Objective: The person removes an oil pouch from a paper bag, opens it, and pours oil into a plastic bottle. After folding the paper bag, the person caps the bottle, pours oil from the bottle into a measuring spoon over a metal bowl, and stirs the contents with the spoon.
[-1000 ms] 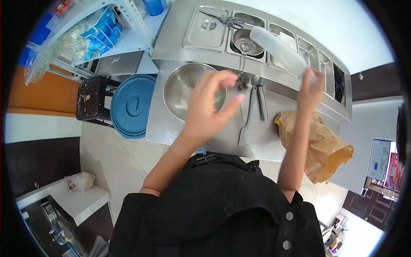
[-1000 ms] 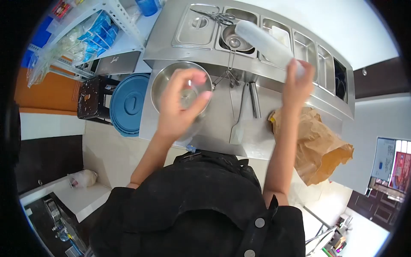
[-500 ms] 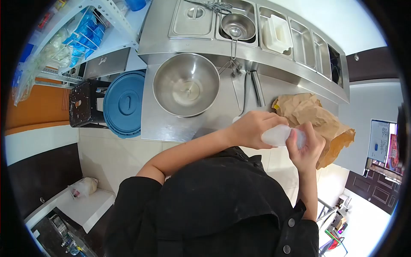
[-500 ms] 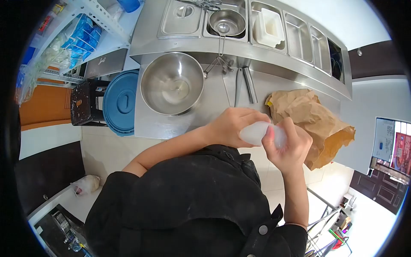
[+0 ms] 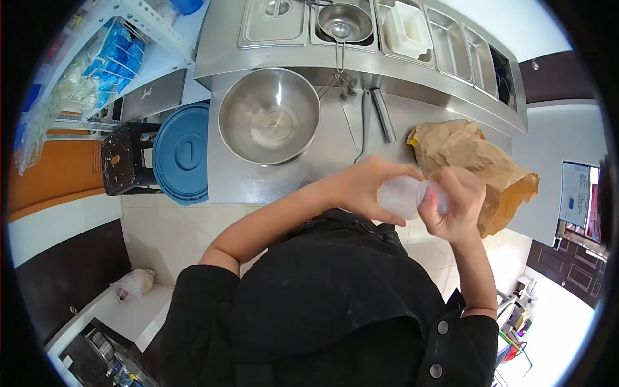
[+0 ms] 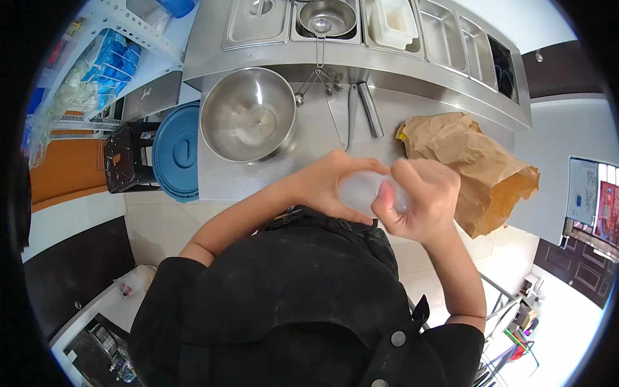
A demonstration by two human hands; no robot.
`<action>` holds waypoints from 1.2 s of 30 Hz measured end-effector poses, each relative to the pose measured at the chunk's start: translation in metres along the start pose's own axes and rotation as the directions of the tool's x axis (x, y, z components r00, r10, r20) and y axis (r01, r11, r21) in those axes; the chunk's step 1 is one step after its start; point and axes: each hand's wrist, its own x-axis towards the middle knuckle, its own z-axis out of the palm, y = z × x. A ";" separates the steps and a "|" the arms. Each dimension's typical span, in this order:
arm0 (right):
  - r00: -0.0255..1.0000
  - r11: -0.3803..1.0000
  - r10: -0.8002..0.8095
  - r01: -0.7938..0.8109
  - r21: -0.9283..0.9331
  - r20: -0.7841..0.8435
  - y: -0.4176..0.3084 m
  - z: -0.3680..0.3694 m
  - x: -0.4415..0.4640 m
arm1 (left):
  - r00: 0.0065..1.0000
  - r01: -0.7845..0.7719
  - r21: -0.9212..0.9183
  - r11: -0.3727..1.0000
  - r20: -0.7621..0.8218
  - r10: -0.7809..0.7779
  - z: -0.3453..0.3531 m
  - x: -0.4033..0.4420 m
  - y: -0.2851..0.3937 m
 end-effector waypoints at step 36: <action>0.801 0.441 0.578 -0.466 0.767 0.154 0.112 0.110 -0.078 | 0.816 0.240 0.172 0.956 -0.568 -0.103 0.006 -0.036 -0.104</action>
